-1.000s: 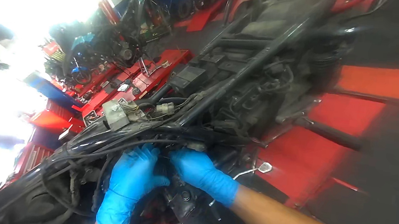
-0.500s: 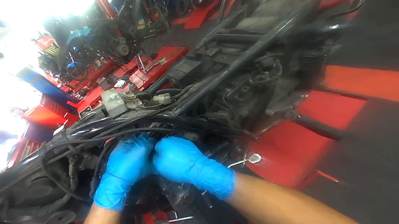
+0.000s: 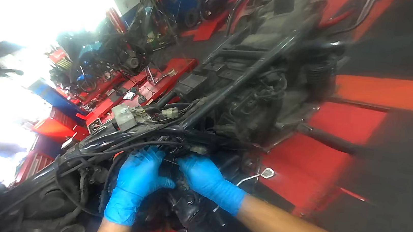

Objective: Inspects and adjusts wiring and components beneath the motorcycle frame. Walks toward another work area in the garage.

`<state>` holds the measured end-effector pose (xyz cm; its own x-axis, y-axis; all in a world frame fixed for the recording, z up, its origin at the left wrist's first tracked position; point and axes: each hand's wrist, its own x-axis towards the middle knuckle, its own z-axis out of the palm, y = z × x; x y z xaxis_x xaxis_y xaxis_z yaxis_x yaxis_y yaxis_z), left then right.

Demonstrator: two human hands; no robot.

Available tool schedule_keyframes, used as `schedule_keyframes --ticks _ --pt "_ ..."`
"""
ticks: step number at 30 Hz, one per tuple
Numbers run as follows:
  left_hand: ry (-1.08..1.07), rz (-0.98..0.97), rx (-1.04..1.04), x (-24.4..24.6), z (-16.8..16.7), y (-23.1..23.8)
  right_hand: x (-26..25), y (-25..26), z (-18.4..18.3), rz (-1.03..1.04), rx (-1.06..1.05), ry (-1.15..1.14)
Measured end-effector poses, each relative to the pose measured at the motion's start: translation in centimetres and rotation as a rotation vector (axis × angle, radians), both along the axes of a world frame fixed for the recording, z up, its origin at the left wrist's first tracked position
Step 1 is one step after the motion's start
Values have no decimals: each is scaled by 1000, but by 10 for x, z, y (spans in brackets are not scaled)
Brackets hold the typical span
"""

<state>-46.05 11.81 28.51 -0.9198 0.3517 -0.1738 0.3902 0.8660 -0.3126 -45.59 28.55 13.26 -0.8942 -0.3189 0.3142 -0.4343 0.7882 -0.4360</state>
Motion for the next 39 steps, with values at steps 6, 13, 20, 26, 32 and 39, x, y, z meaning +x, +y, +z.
schedule_keyframes --ticks 6,13,20,26,32,39 --pt "60 21 -7 1 -2 5 -22 -11 21 74 -77 -288" --pt "57 -22 -37 -1 2 2 19 -5 103 50 -151 -594" --pt "49 -43 40 -2 0 -2 19 -7 105 12 -143 -514" --pt "49 -18 -1 -1 -2 -1 8 -3 48 28 -104 -332" --pt "57 9 -39 2 1 7 -24 -16 12 81 -154 -206" --pt "98 -15 -30 1 -3 4 -33 -20 18 113 -211 -249"
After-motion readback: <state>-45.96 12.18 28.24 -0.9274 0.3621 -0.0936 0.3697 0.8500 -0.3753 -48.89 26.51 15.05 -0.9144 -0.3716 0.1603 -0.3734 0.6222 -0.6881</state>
